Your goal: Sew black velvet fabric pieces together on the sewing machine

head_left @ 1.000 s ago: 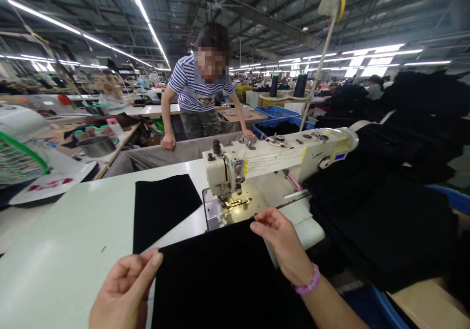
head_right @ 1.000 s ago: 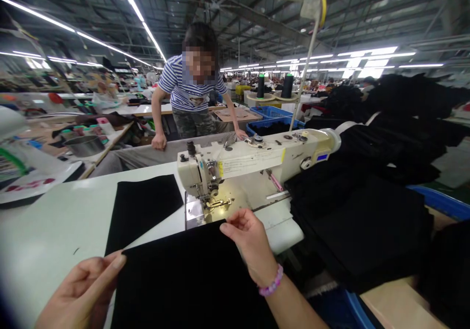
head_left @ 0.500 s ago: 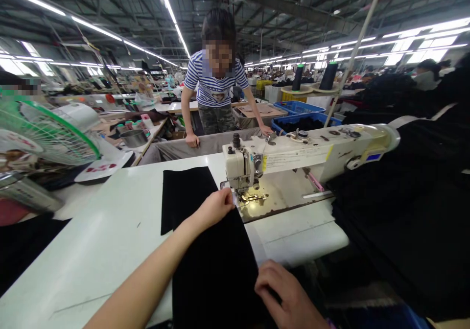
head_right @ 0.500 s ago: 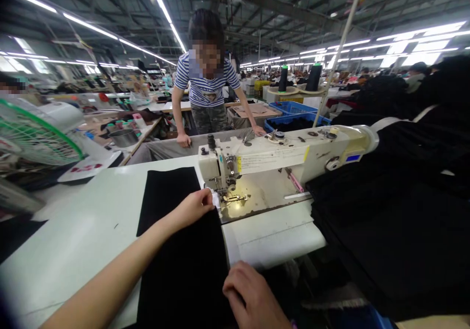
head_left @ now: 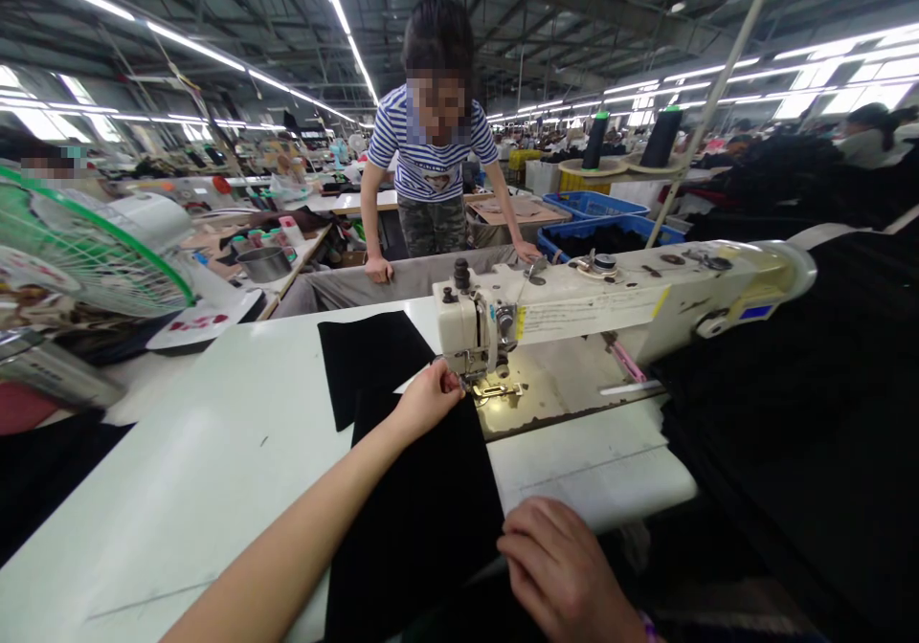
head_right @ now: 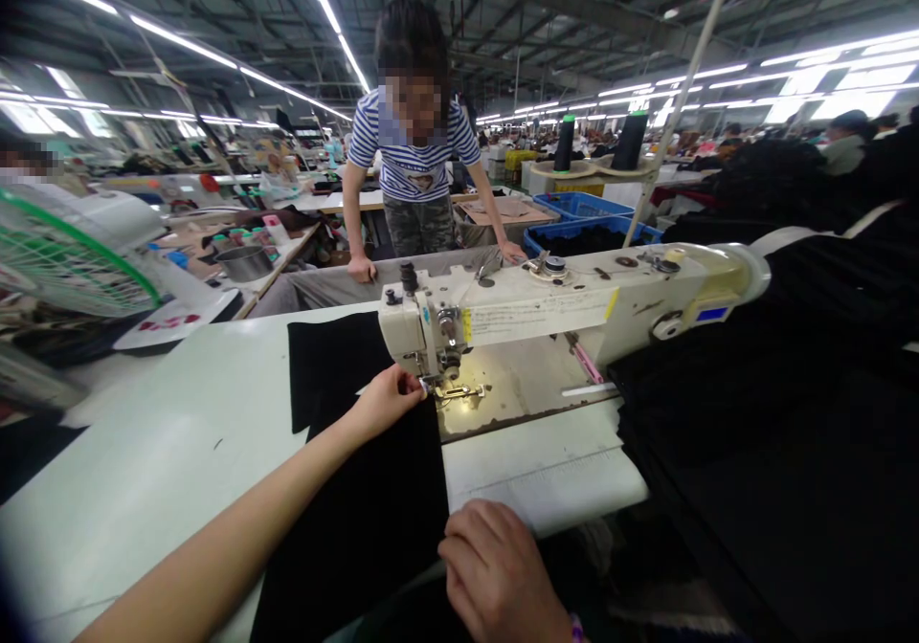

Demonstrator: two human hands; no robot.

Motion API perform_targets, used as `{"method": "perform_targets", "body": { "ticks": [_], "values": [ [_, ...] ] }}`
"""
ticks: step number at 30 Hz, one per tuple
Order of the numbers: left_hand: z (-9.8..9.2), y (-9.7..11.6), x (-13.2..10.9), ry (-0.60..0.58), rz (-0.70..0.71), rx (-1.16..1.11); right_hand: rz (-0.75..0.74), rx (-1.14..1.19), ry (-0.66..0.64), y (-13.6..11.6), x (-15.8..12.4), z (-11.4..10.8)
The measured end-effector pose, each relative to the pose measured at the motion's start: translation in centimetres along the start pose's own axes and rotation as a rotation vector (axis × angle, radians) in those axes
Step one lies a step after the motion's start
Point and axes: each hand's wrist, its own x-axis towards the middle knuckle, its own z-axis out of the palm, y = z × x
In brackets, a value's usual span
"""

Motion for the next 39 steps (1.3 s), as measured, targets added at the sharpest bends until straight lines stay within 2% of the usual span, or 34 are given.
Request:
{"method": "perform_targets", "body": {
  "ticks": [4, 8, 12, 14, 16, 17, 19, 22, 24, 27, 32, 39],
  "values": [
    [-0.1, -0.1, 0.8, -0.021, -0.02, 0.019, -0.039, 0.008, 0.054, 0.2, 0.4, 0.5],
    [-0.1, -0.1, 1.1, -0.025, -0.017, 0.055, -0.06, -0.006, 0.053, 0.5, 0.4, 0.6],
    [-0.4, 1.1, 0.3, 0.067, -0.006, 0.148, -0.063, 0.003, 0.041, 0.6, 0.4, 0.6],
    [-0.5, 2.4, -1.8, 0.152, 0.005, 0.206, -0.072, 0.017, 0.023, 0.7, 0.4, 0.5],
    [-0.3, 3.6, -5.3, 0.13, 0.071, 0.231, -0.088, 0.024, 0.024, 0.8, 0.4, 0.4],
    [-0.1, 4.1, -7.2, 0.057, 0.151, 0.229, -0.094, 0.03, 0.021, 0.9, 0.4, 0.4],
    [0.5, 4.4, -10.9, -0.172, 0.363, 0.184, -0.092, 0.042, 0.016, 1.0, 0.5, 0.3],
    [1.1, 3.6, -14.0, -0.22, 0.622, 0.259, -0.073, 0.063, -0.002, 1.4, 1.0, 0.3],
    [0.9, 2.8, -14.0, -0.194, 0.69, 0.322, -0.041, 0.081, -0.007, 1.6, 1.6, 0.4],
    [0.1, 2.3, -12.3, -0.187, 0.711, 0.364, 0.033, 0.116, -0.046, 2.1, 2.9, 0.7],
    [-0.9, 2.0, -9.6, -0.22, 0.703, 0.379, 0.13, 0.103, -0.172, 3.2, 5.0, 0.9],
    [-1.4, 0.1, -6.6, -0.188, 0.679, 0.356, 0.194, -0.024, -0.234, 5.4, 7.3, 1.7]
  ]
}}
